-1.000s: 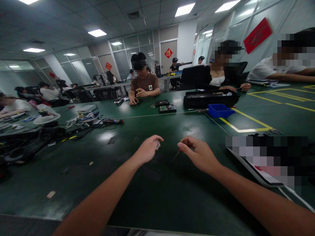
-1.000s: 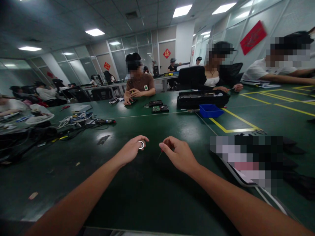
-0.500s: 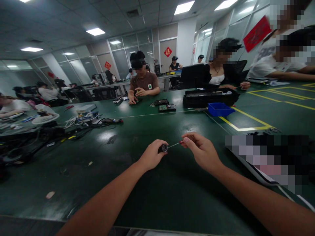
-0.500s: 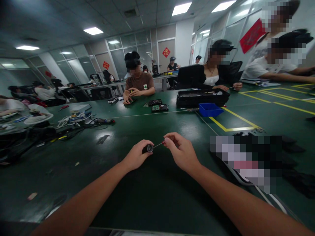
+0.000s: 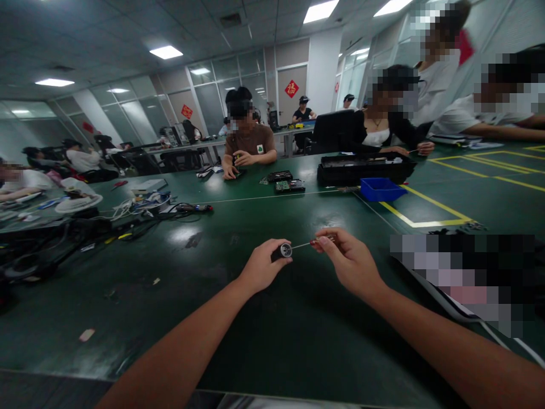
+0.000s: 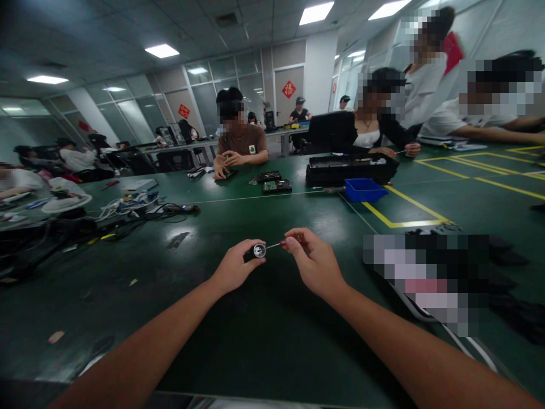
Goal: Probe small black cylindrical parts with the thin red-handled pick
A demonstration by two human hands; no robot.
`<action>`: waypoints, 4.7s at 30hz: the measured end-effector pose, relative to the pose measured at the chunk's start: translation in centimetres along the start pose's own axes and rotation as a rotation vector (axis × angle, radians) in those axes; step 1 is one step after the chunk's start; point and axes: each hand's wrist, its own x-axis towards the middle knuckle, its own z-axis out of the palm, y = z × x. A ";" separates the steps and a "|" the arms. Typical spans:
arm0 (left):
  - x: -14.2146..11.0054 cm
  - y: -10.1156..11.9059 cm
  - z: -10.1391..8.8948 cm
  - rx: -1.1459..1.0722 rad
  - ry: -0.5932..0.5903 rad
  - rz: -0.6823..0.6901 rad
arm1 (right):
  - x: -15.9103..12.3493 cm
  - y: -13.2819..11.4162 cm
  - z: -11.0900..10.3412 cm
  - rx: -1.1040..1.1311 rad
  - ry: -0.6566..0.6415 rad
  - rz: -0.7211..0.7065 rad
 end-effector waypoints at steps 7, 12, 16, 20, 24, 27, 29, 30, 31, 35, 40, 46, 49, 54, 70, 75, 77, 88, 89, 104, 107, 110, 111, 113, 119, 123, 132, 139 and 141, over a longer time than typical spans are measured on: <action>-0.1 0.0 0.0 0.063 0.005 0.032 | 0.0 -0.9 -0.5 -0.324 0.001 -0.099; -0.2 -0.1 0.1 0.122 -0.011 0.060 | -0.1 -1.2 -0.5 -0.293 -0.088 -0.134; -0.3 -0.1 0.1 0.150 -0.027 0.056 | -0.1 -1.5 -0.5 -0.353 -0.079 -0.033; -0.2 -0.2 0.1 0.147 -0.022 0.063 | 0.0 -1.4 -0.4 -0.361 -0.079 -0.022; -0.2 -0.4 0.1 0.147 -0.018 0.055 | -0.2 -1.3 -0.4 -0.339 -0.165 -0.045; -0.1 -0.4 0.1 0.139 -0.002 0.048 | -0.4 -1.2 -0.3 -0.297 -0.175 -0.018; -0.1 -0.3 0.1 0.131 0.005 0.042 | -0.4 -1.0 -0.1 -0.234 -0.120 0.017; -0.1 -0.3 0.0 0.129 0.004 0.039 | -0.4 -0.9 0.0 -0.198 -0.085 0.034; 0.0 -0.2 0.0 0.130 0.002 0.035 | -0.3 -0.8 0.1 -0.160 -0.054 0.049; 0.0 0.2 0.0 0.134 -0.019 0.031 | 0.1 -0.3 0.5 0.046 0.014 0.103; -0.2 0.5 0.1 0.109 -0.019 0.087 | 0.9 0.7 0.5 0.479 0.094 0.350; -0.1 0.7 0.1 0.124 -0.014 0.077 | 0.9 1.4 0.5 0.443 0.158 0.316; -0.1 0.7 0.0 0.143 -0.008 0.068 | 0.6 0.8 0.5 0.296 0.142 0.186; -0.2 0.7 -0.1 0.190 -0.027 0.061 | 0.0 -0.2 0.3 0.050 0.106 0.064; 0.1 -0.1 0.6 0.336 -0.115 0.022 | 0.1 -1.6 0.0 -0.452 -0.070 -0.157; 0.2 0.0 0.4 0.319 -0.108 0.036 | 0.1 -1.1 -0.1 -0.420 -0.033 -0.133; 0.2 0.1 0.3 0.317 -0.108 0.041 | -0.1 -1.0 -0.1 -0.361 -0.023 -0.131; 0.2 0.6 0.2 0.315 -0.126 0.061 | 0.0 -0.9 -0.2 -0.255 -0.062 -0.094; 0.2 0.6 0.2 0.320 -0.125 0.060 | 0.0 -0.9 -0.2 -0.257 -0.063 -0.093; 0.2 0.7 0.1 0.322 -0.120 0.058 | -0.1 -0.9 -0.1 -0.271 -0.050 -0.109; 0.3 0.7 0.2 0.321 -0.128 0.061 | 0.0 -0.9 -0.1 -0.298 -0.071 -0.121; 0.3 0.3 0.4 0.321 -0.129 0.060 | 0.1 -1.0 -0.2 -0.336 -0.096 -0.125; 0.3 0.1 0.4 0.321 -0.130 0.054 | 0.1 -1.0 -0.2 -0.353 -0.101 -0.125; 0.4 -0.2 0.5 0.317 -0.131 0.043 | 0.2 -0.9 -0.2 -0.389 -0.103 -0.124; 0.4 -0.5 0.3 0.317 -0.116 0.048 | 0.2 -0.7 -0.2 -0.355 -0.051 -0.103; 0.4 0.0 0.3 0.317 -0.123 0.042 | 0.1 -0.5 0.0 -0.283 -0.034 -0.125; 0.4 0.0 0.4 0.325 -0.135 0.021 | 0.2 -0.8 -0.2 -0.347 -0.123 -0.123; 0.5 -0.3 0.5 0.310 -0.119 0.029 | 0.4 -0.9 -0.1 -0.441 -0.114 -0.137; 0.5 -0.3 0.4 0.291 -0.097 0.018 | 0.5 -0.9 -0.1 -0.449 -0.101 -0.133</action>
